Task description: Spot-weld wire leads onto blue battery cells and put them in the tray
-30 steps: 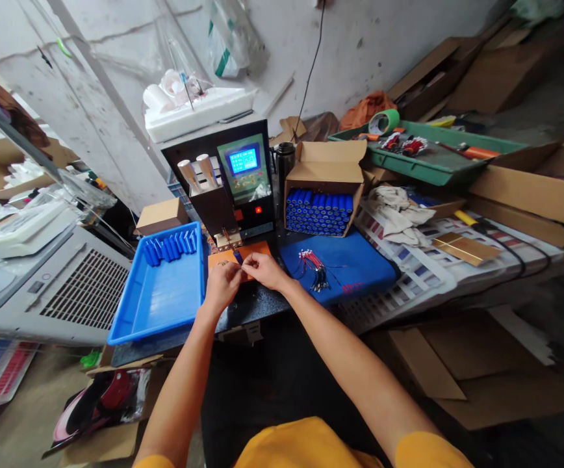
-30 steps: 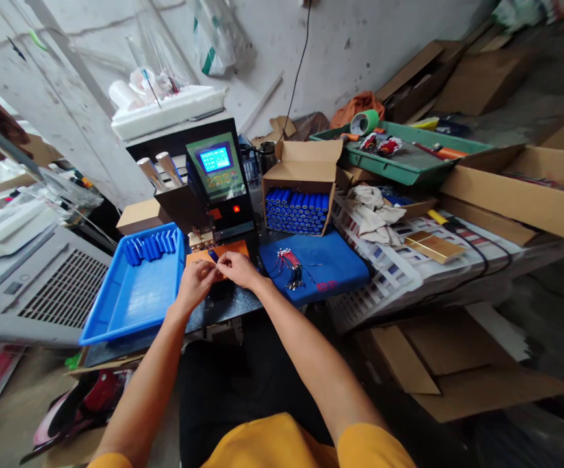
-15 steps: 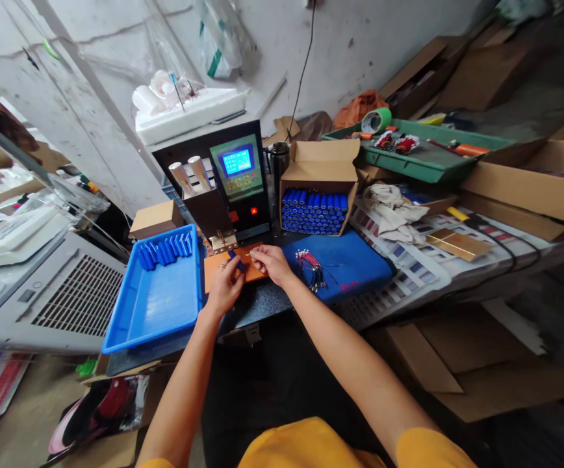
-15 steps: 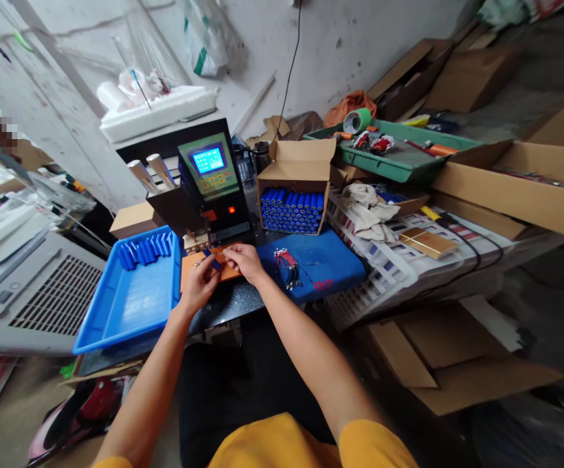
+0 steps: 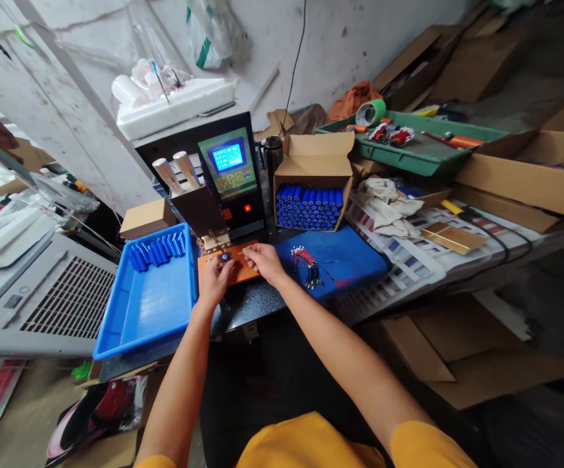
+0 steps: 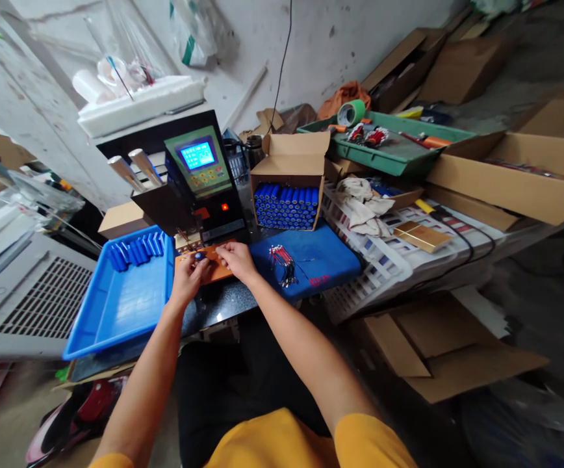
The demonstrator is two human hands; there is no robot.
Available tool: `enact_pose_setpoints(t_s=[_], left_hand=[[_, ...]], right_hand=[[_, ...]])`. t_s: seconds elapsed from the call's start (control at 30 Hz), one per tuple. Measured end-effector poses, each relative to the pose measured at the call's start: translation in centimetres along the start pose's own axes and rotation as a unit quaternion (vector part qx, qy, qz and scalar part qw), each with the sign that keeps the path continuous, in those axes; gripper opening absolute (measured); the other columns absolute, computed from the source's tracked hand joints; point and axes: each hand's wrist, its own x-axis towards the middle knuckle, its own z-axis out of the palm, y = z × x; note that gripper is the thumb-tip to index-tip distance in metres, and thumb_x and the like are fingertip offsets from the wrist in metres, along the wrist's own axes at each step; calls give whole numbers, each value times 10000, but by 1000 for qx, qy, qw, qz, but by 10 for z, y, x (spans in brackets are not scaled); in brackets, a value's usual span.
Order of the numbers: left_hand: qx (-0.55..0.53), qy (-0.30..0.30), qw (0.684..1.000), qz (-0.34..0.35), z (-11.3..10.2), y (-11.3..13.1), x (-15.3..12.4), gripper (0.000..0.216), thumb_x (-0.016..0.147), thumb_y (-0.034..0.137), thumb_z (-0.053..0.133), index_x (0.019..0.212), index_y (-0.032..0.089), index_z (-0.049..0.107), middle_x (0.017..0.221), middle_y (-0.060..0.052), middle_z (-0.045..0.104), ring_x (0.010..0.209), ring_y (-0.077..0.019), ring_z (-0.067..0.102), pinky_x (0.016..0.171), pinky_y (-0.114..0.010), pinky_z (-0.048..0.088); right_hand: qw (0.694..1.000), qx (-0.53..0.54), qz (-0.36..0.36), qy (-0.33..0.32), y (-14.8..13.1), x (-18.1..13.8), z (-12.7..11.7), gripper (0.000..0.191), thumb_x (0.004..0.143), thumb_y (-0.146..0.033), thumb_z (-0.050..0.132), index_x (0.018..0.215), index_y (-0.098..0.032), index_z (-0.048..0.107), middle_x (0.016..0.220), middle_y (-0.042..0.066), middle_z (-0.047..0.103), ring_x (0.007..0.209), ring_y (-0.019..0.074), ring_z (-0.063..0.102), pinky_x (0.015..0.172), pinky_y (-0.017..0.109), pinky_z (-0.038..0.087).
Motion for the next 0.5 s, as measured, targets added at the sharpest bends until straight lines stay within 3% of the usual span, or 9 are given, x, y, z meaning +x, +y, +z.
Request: enact_pose_setpoints(t_s=[0.13,0.27,0.5], left_hand=[[-44,-31,998,-44,2,-2,1,264,833,397,570,944,165,629,756,-22,642,668,-149,586,636,-262,455],[-48,-31,998,-34,3,-3,-2,249,848,358,547,995,171,623,857,-39,675,743,-158,614,713,-276,479],[2,-18,1000,-8,6,-7,-6,230,875,353,533,996,177,620,818,-40,653,719,-157,593,688,-272,464]], right_hand=[[1000,-26,-9,10,1,2,4,300,713,-410,658,574,-168,548,467,-34,497,416,62,411,397,181,285],[999,-34,-10,20,0,3,9,273,716,-375,624,555,-172,538,445,-36,469,408,64,396,397,183,273],[999,-30,-18,19,-2,7,20,211,693,-335,594,571,-175,533,487,-25,513,427,70,421,410,188,300]])
